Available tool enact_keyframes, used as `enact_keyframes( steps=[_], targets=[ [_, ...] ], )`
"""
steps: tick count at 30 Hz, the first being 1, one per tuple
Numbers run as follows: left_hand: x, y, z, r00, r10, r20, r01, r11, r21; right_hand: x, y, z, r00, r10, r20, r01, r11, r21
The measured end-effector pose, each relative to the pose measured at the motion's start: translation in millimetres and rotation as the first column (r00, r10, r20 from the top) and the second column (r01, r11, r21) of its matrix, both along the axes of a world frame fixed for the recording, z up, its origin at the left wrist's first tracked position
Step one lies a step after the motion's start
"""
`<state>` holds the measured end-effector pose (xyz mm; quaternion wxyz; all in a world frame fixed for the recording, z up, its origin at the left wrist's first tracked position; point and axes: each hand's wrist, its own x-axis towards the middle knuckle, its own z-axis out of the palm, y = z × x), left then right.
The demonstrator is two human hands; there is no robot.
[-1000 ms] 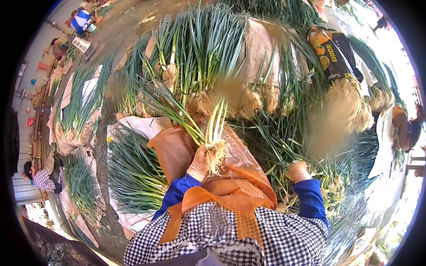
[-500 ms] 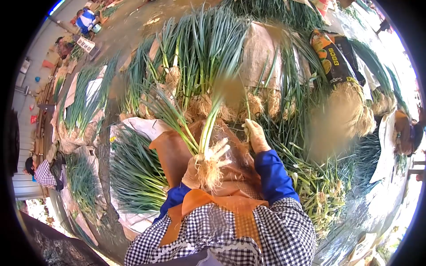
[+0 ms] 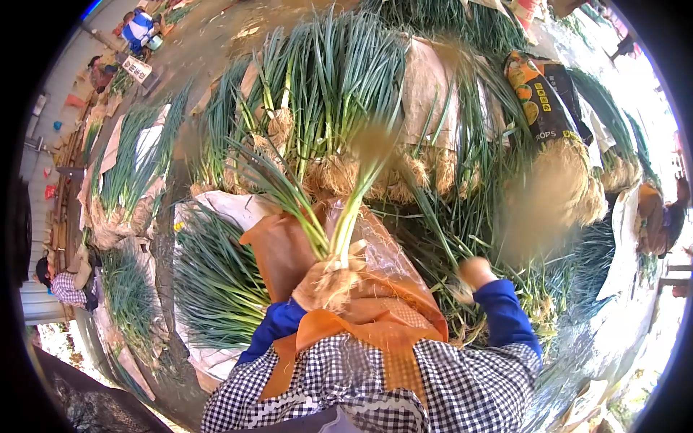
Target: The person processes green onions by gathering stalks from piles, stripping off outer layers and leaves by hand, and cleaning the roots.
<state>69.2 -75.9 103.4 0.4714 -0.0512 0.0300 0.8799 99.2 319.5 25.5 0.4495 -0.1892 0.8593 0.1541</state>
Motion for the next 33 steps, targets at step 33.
enact_keyframes(
  steps=[33],
  targets=[
    [-31, 94, -55, 0.851, 0.374, -0.369, -0.523, 0.53, -0.667, -136, -171, 40, 0.494, -0.797, -0.348, 0.075, 0.438, -0.896]
  ],
)
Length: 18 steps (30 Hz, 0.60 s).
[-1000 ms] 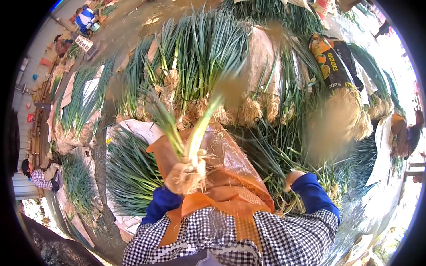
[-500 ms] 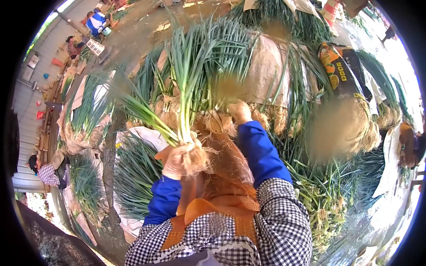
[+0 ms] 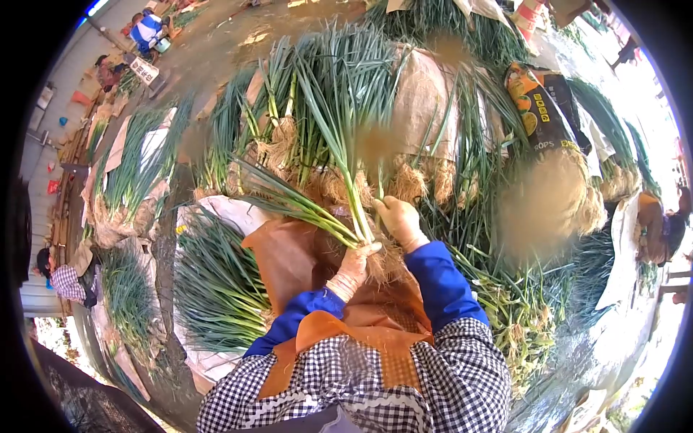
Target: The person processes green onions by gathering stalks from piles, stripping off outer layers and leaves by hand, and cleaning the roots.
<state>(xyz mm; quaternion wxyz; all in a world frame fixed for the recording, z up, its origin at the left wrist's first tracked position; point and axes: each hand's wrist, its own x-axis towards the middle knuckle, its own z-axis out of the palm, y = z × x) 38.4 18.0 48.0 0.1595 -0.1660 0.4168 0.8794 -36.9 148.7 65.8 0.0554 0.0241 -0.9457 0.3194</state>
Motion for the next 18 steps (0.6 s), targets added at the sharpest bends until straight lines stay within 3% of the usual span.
enact_keyframes(
  steps=[2, 3, 4, 5, 6, 7, 8, 9, 10, 11, 12, 13, 14, 15, 16, 17, 18],
  targets=[
    [-2, 2, -8, 1.0, 0.007, 0.026, -0.005, 0.995, -0.104, 8, -10, 9, 0.986, 0.032, -0.166, 0.018, 0.956, 0.292],
    [-2, 0, -13, 1.0, 0.008, 0.026, -0.006, 0.995, -0.1, 16, -9, 14, 0.998, 0.041, -0.041, -0.033, 0.984, 0.176],
    [-4, -4, -12, 0.997, -0.076, 0.032, 0.079, 0.99, -0.116, 28, -3, 10, 0.958, 0.172, -0.23, -0.158, 0.984, 0.078],
    [-5, -8, -10, 0.986, -0.159, 0.046, 0.164, 0.977, -0.133, 46, 3, 21, 0.936, 0.279, -0.213, -0.277, 0.96, 0.04],
    [-5, -8, 1, 0.978, -0.038, 0.207, 0.024, 0.997, 0.067, 63, 12, 22, 0.849, 0.336, -0.407, -0.36, 0.933, 0.019],
    [-6, -10, -7, 0.984, -0.024, 0.176, 0.005, 0.994, 0.107, 86, 28, 34, 0.933, 0.298, -0.2, -0.314, 0.948, -0.053],
    [-7, -12, -17, 0.99, -0.009, 0.142, -0.013, 0.989, 0.148, 107, 47, 27, 0.994, 0.104, -0.014, -0.104, 0.953, -0.284],
    [-8, -16, -22, 0.985, -0.003, 0.174, -0.018, 0.993, 0.118, 118, 72, 32, 0.991, 0.017, 0.132, 0.005, 0.986, -0.169],
    [-8, -22, -20, 0.98, -0.048, 0.192, 0.015, 0.985, 0.172, 120, 93, 36, 0.965, -0.001, 0.263, -0.025, 0.995, 0.095],
    [-11, -25, -17, 0.981, -0.075, 0.179, 0.03, 0.97, 0.242, 114, 117, 14, 0.759, -0.098, 0.644, -0.298, 0.827, 0.476],
    [-9, -28, -14, 0.98, -0.103, 0.171, 0.046, 0.95, 0.309, 109, 143, -21, 0.394, -0.214, 0.894, -0.605, 0.672, 0.428],
    [-9, -29, -7, 0.973, -0.157, 0.171, 0.063, 0.888, 0.456, 93, 121, 11, 0.472, -0.123, 0.873, -0.528, 0.754, 0.392],
    [-10, -29, -3, 0.972, -0.182, 0.15, 0.075, 0.842, 0.534, 73, 86, 49, 0.553, -0.038, 0.833, -0.455, 0.823, 0.34],
    [-10, -28, 1, 0.968, -0.19, 0.164, 0.068, 0.827, 0.558, 61, 71, 34, 0.788, 0.085, 0.609, -0.151, 0.987, 0.059],
    [-9, -29, 4, 0.964, -0.197, 0.18, 0.058, 0.813, 0.579, 50, 55, 14, 0.95, 0.046, 0.308, 0.061, 0.942, -0.331],
    [-9, -30, 2, 0.965, -0.192, 0.176, 0.057, 0.816, 0.575, 32, 29, 11, 0.969, 0.081, 0.235, 0.088, 0.775, -0.626],
    [-9, -31, -2, 0.963, -0.211, 0.168, 0.063, 0.78, 0.622, 14, 10, 9, 0.984, 0.091, 0.154, 0.085, 0.519, -0.851]
  ],
)
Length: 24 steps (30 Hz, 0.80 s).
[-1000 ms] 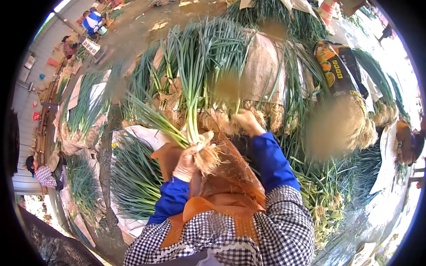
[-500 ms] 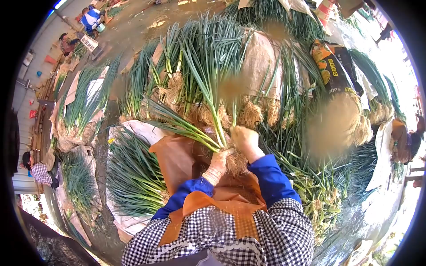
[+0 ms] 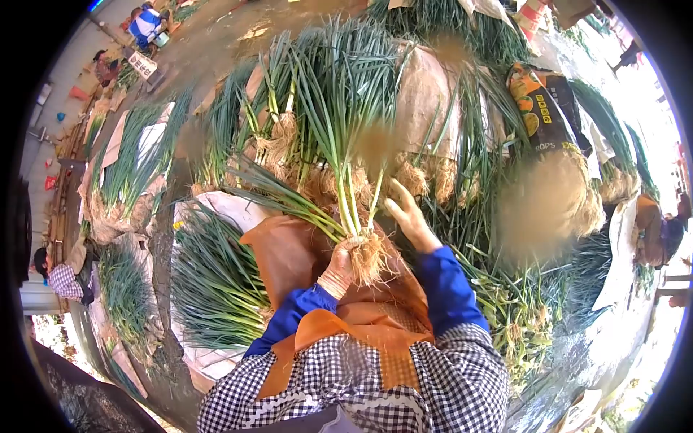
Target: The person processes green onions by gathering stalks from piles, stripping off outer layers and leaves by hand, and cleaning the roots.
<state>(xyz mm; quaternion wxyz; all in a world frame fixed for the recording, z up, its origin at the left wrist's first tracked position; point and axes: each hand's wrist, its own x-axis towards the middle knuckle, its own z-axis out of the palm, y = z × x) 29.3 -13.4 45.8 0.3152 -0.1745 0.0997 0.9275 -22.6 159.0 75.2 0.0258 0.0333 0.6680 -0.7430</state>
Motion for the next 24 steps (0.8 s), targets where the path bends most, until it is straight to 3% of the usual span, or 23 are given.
enact_keyframes(
  steps=[2, 3, 4, 5, 6, 8, 10, 11, 13, 14, 15, 16, 17, 18, 19, 20, 21, 23, 24],
  targets=[
    [0, 0, -4, 1.0, 0.002, 0.002, -0.002, 0.999, 0.054, -19, -5, -7, 0.949, 0.279, 0.149, -0.264, 0.958, -0.11],
    [0, 1, -5, 0.999, 0.035, 0.001, -0.035, 0.999, 0.034, -16, -19, -23, 0.956, 0.284, 0.07, -0.269, 0.947, -0.175],
    [-1, -1, -7, 0.998, 0.067, -0.001, -0.067, 0.998, 0.014, -2, -20, -21, 0.92, 0.37, 0.131, -0.361, 0.928, -0.088],
    [-1, -7, -4, 0.996, 0.066, 0.064, -0.064, 0.997, -0.045, 9, -20, -15, 0.939, 0.312, 0.145, -0.34, 0.906, 0.251],
    [2, -11, -3, 0.999, 0.042, 0.025, -0.04, 0.996, -0.074, 21, -16, -9, 0.956, 0.253, 0.145, -0.29, 0.774, 0.563],
    [4, -10, 12, 0.984, 0.165, -0.068, -0.155, 0.98, 0.126, 42, 19, 22, 0.824, 0.551, 0.133, -0.352, 0.313, 0.882],
    [-6, -18, -3, 0.982, 0.179, 0.067, -0.172, 0.98, -0.1, 67, 57, 16, 0.768, 0.582, 0.268, -0.449, 0.189, 0.874],
    [-8, -20, -8, 0.984, 0.173, 0.046, -0.168, 0.982, -0.092, 67, 74, 14, 0.613, 0.604, 0.509, -0.563, -0.117, 0.818],
    [-9, -21, -18, 0.995, 0.1, -0.015, -0.101, 0.993, -0.063, 62, 83, 22, 0.518, 0.241, 0.821, -0.732, -0.371, 0.571],
    [-13, -19, -19, 0.995, 0.095, -0.026, -0.096, 0.994, -0.058, 50, 82, 14, 0.741, 0.376, 0.556, -0.599, -0.005, 0.801],
    [-11, -16, -20, 0.996, 0.077, -0.039, -0.078, 0.997, -0.011, 37, 67, -2, 0.903, 0.379, 0.202, -0.355, 0.396, 0.847],
    [-6, -15, -22, 0.997, 0.063, -0.043, -0.062, 0.998, 0.032, 21, 38, 34, 0.898, 0.298, 0.323, -0.415, 0.818, 0.399],
    [-3, -15, -5, 0.991, 0.093, -0.093, -0.095, 0.995, -0.017, 8, 16, 41, 0.921, 0.336, 0.197, -0.363, 0.924, 0.119],
    [2, -13, 11, 0.979, 0.1, -0.179, -0.116, 0.99, -0.083, -8, 2, 19, 0.925, 0.372, 0.077, -0.375, 0.927, 0.027],
    [-2, -14, 9, 0.997, 0.058, -0.057, -0.058, 0.998, -0.005, -25, -6, -15, 0.892, 0.435, 0.119, -0.413, 0.894, -0.174],
    [-6, -16, 6, 0.998, 0.006, 0.064, -0.011, 0.997, 0.08, -29, -37, -20, 0.952, 0.271, 0.138, -0.184, 0.875, -0.448],
    [-8, -18, 13, 0.999, -0.045, 0.031, 0.035, 0.964, 0.264, -28, -45, -16, 0.939, 0.338, 0.064, -0.275, 0.848, -0.453],
    [-8, -20, 19, 0.999, 0.0, 0.037, -0.017, 0.893, 0.449, -22, -52, -22, 0.899, 0.422, -0.116, -0.434, 0.825, -0.361],
    [-8, -23, 20, 1.0, -0.019, 0.014, 0.009, 0.839, 0.544, -10, -56, -27, 0.917, 0.392, 0.079, -0.342, 0.87, -0.355]
  ],
)
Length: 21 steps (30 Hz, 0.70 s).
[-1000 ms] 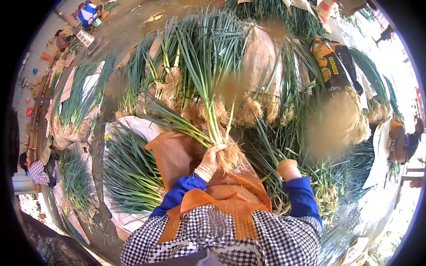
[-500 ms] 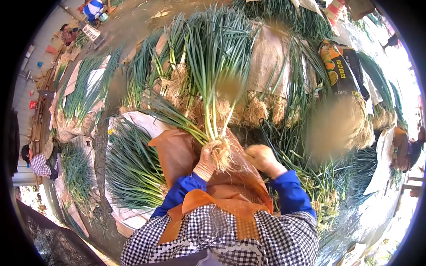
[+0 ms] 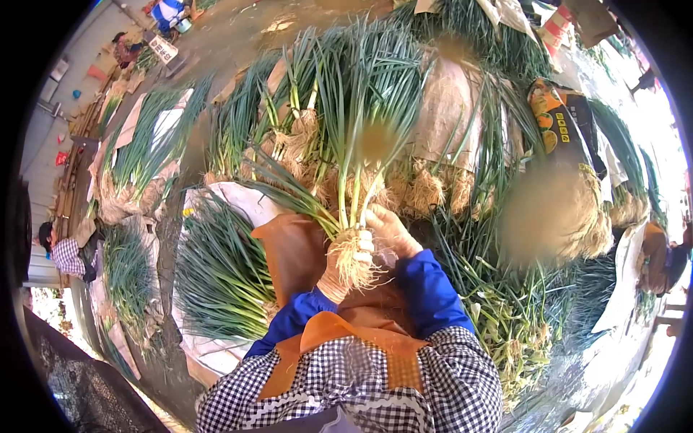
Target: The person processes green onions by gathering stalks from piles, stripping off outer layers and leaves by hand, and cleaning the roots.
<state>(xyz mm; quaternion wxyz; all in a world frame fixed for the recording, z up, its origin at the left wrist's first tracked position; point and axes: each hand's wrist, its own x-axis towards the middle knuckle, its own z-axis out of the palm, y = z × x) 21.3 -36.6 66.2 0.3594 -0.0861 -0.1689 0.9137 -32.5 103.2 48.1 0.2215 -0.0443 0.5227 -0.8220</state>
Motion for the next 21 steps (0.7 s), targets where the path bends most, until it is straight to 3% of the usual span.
enact_keyframes(
  steps=[1, 2, 3, 4, 6, 7, 8, 10, 11, 12, 14, 15, 16, 18, 19, 20, 21],
  targets=[
    [1, -3, 0, 1.0, 0.003, 0.007, -0.003, 1.0, -0.001, 10, 2, 6, 0.981, -0.025, -0.194, 0.079, 0.957, 0.279],
    [1, -5, 0, 0.999, 0.034, -0.024, -0.035, 0.998, -0.059, 17, 9, 16, 0.925, 0.008, -0.38, 0.204, 0.833, 0.514],
    [3, -8, 0, 0.997, 0.061, -0.055, -0.067, 0.991, -0.116, 22, 27, 44, 0.714, 0.371, -0.594, 0.319, 0.583, 0.747],
    [2, -12, -1, 0.997, 0.054, -0.049, -0.06, 0.991, -0.118, 30, 45, 45, 0.583, 0.519, -0.625, 0.347, 0.537, 0.769],
    [-4, -16, 4, 0.997, 0.056, 0.05, -0.054, 0.998, -0.038, 43, 83, 54, 0.558, 0.719, -0.414, 0.199, 0.369, 0.908],
    [-7, -20, 11, 0.996, 0.054, 0.07, -0.052, 0.998, -0.037, 44, 102, 60, 0.599, 0.792, -0.115, -0.014, 0.154, 0.988],
    [-10, -24, 16, 0.994, 0.033, 0.103, -0.028, 0.999, -0.044, 41, 116, 51, 0.407, 0.892, 0.195, 0.0, -0.214, 0.977],
    [-9, -32, 18, 0.999, 0.034, -0.009, -0.035, 0.997, -0.068, 11, 113, 64, 0.489, 0.631, 0.602, -0.273, -0.545, 0.793],
    [-13, -37, 16, 0.999, -0.004, -0.044, -0.005, 0.982, -0.187, -3, 105, 68, 0.721, 0.641, 0.264, -0.229, -0.138, 0.963],
    [-17, -40, 18, 0.999, 0.001, -0.042, -0.008, 0.982, -0.187, -11, 96, 71, 0.876, 0.479, -0.065, -0.079, 0.275, 0.958],
    [-24, -47, 23, 0.978, -0.138, -0.155, 0.127, 0.989, -0.079, -21, 50, 77, 0.923, 0.261, -0.281, -0.066, 0.83, 0.553],
    [-25, -48, 20, 0.981, -0.144, -0.13, 0.129, 0.985, -0.111, -24, 28, 75, 0.922, 0.303, -0.24, -0.153, 0.857, 0.492],
    [-23, -45, 33, 0.989, -0.1, -0.113, 0.062, 0.952, -0.3, -26, 11, 71, 0.916, 0.345, -0.204, -0.235, 0.874, 0.426],
    [-19, -44, 24, 0.995, -0.01, -0.097, -0.022, 0.947, -0.321, -22, -9, 59, 0.916, 0.347, -0.201, -0.26, 0.896, 0.361],
    [-17, -42, 24, 0.997, 0.066, 0.037, -0.046, 0.914, -0.403, -19, -8, 79, 0.912, 0.359, -0.201, -0.224, 0.843, 0.49],
    [-14, -45, 22, 0.997, 0.069, 0.042, -0.046, 0.913, -0.405, -12, -6, 78, 0.903, 0.315, -0.291, -0.129, 0.846, 0.517],
    [-9, -49, 21, 1.0, 0.004, -0.014, -0.009, 0.903, -0.429, -8, 0, 79, 0.834, 0.406, -0.374, -0.136, 0.807, 0.574]
  ],
)
